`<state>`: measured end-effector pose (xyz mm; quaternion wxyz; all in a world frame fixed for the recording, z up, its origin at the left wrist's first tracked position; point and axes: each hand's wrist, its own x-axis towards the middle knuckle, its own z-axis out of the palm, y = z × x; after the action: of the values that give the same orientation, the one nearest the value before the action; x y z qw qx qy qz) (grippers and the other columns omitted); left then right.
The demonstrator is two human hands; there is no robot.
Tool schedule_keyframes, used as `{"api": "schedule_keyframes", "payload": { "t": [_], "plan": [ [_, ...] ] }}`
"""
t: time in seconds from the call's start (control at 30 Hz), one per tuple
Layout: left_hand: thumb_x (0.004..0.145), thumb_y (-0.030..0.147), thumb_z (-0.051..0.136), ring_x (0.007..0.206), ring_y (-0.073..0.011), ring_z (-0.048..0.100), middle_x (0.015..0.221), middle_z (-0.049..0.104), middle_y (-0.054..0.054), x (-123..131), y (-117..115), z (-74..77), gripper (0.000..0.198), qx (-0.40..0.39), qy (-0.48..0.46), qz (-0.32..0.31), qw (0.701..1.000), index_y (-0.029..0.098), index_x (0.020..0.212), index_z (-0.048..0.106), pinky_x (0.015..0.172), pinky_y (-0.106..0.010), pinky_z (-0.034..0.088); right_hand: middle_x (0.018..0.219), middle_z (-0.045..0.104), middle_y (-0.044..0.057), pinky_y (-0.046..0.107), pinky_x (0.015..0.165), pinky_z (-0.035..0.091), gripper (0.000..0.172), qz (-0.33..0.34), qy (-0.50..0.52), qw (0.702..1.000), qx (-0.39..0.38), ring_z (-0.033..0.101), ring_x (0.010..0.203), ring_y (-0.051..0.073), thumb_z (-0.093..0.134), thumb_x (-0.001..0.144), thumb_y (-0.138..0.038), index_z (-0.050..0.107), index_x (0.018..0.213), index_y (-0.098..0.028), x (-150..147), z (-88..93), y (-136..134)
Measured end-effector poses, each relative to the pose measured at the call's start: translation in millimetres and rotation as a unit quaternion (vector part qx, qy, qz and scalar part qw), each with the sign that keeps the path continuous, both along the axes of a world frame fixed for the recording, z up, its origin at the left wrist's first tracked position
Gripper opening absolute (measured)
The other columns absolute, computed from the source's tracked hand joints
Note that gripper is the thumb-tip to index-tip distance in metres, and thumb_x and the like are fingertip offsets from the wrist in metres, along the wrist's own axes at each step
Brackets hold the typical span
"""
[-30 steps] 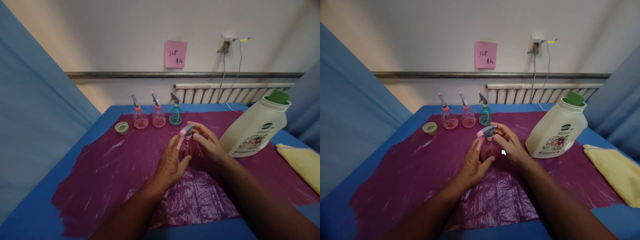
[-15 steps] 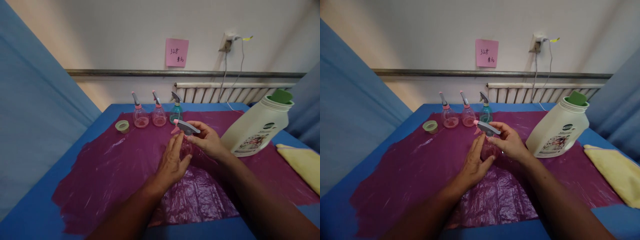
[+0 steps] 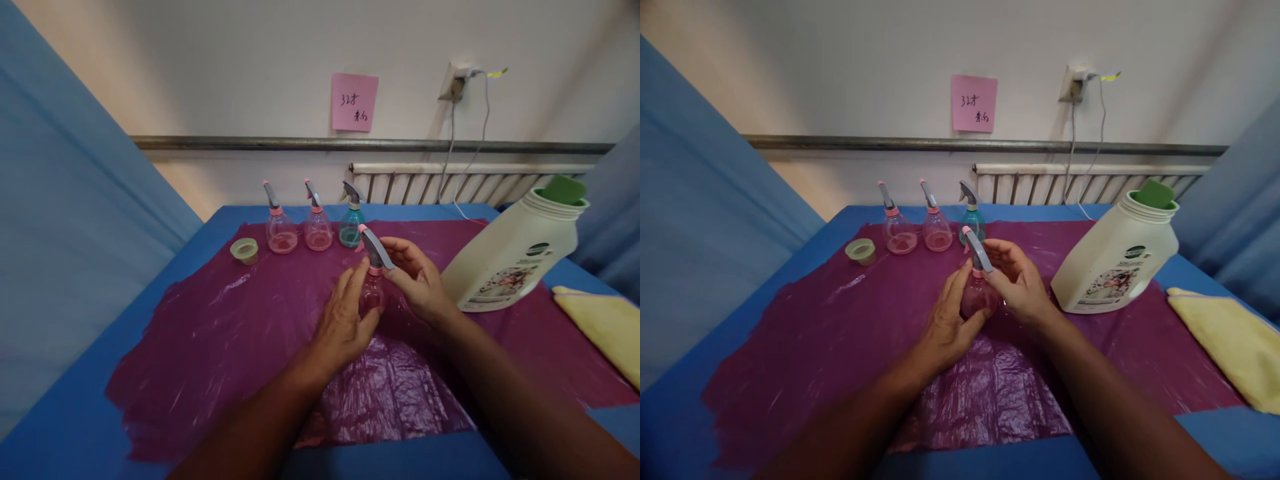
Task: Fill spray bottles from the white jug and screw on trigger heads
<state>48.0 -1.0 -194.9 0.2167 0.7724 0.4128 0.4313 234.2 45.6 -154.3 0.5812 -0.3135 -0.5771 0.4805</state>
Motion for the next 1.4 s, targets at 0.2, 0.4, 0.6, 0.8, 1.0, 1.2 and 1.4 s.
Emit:
{"api": "schedule_keyframes", "payload": {
  "t": [0.2,0.4,0.6,0.8,1.0,1.2,1.4],
  "plan": [
    [0.103,0.019,0.072,0.167,-0.0360,0.044,0.180,0.042,-0.011,0.0,-0.6,1.8,0.102,-0.006,0.004,0.000,1.000,0.042,0.183,0.014,0.138,-0.063,0.041,0.137,0.083,0.008,0.049,0.118,0.058,0.049,0.034,-0.007,0.999,-0.010,0.076,0.130,0.027,0.093,0.093,-0.046,0.076,0.136,-0.031,7.0,-2.0,0.3],
    [0.103,0.020,0.071,0.166,-0.0363,0.046,0.179,0.043,-0.012,1.6,0.0,0.3,0.101,-0.007,0.007,0.005,1.000,0.040,0.183,0.014,0.137,-0.063,0.042,0.121,0.083,0.005,0.044,0.110,0.060,0.047,0.004,-0.024,1.000,0.015,0.076,0.113,0.023,0.100,0.085,-0.040,0.077,0.126,-0.031,4.0,-9.1,6.9],
    [0.102,0.018,0.073,0.164,-0.0349,0.047,0.178,0.044,-0.012,2.1,0.5,0.2,0.102,-0.002,0.004,0.008,1.000,0.040,0.183,0.015,0.136,-0.062,0.044,0.118,0.082,0.004,0.043,0.110,0.060,0.055,-0.031,-0.014,0.999,0.013,0.076,0.111,0.024,0.104,0.079,-0.043,0.075,0.124,-0.031,-6.3,-11.6,4.0],
    [0.101,0.017,0.072,0.166,-0.0343,0.046,0.178,0.044,-0.013,2.1,0.2,3.5,0.102,-0.008,0.004,0.000,1.000,0.038,0.184,0.015,0.138,-0.063,0.041,0.140,0.082,0.010,0.048,0.121,0.057,0.052,0.010,-0.011,1.000,0.028,0.076,0.133,0.026,0.087,0.098,-0.050,0.070,0.142,-0.029,-0.6,-8.0,-3.8],
    [0.102,0.020,0.073,0.167,-0.0363,0.044,0.180,0.042,-0.013,1.1,-0.4,2.3,0.101,-0.012,0.004,0.005,1.000,0.039,0.183,0.016,0.137,-0.066,0.041,0.132,0.084,0.008,0.045,0.116,0.060,0.051,-0.003,-0.015,1.000,0.018,0.078,0.124,0.024,0.093,0.093,-0.046,0.072,0.136,-0.029,2.7,-14.9,2.4],
    [0.102,0.019,0.074,0.164,-0.0366,0.048,0.179,0.043,-0.013,0.2,2.4,-1.4,0.103,-0.007,0.005,0.006,1.000,0.040,0.183,0.014,0.134,-0.065,0.045,0.121,0.082,0.006,0.043,0.107,0.062,0.058,-0.017,-0.024,0.999,0.038,0.077,0.112,0.022,0.098,0.085,-0.042,0.070,0.134,-0.029,-2.9,-17.3,7.0],
    [0.101,0.022,0.079,0.163,-0.0349,0.050,0.175,0.047,-0.014,-1.0,6.0,-4.4,0.103,0.010,0.002,0.020,1.000,0.038,0.183,0.019,0.134,-0.060,0.045,0.122,0.081,0.007,0.045,0.107,0.061,0.051,-0.088,-0.067,0.992,0.055,0.075,0.109,0.023,0.092,0.089,-0.044,0.071,0.131,-0.026,-15.9,-20.3,4.9]
  ]
}}
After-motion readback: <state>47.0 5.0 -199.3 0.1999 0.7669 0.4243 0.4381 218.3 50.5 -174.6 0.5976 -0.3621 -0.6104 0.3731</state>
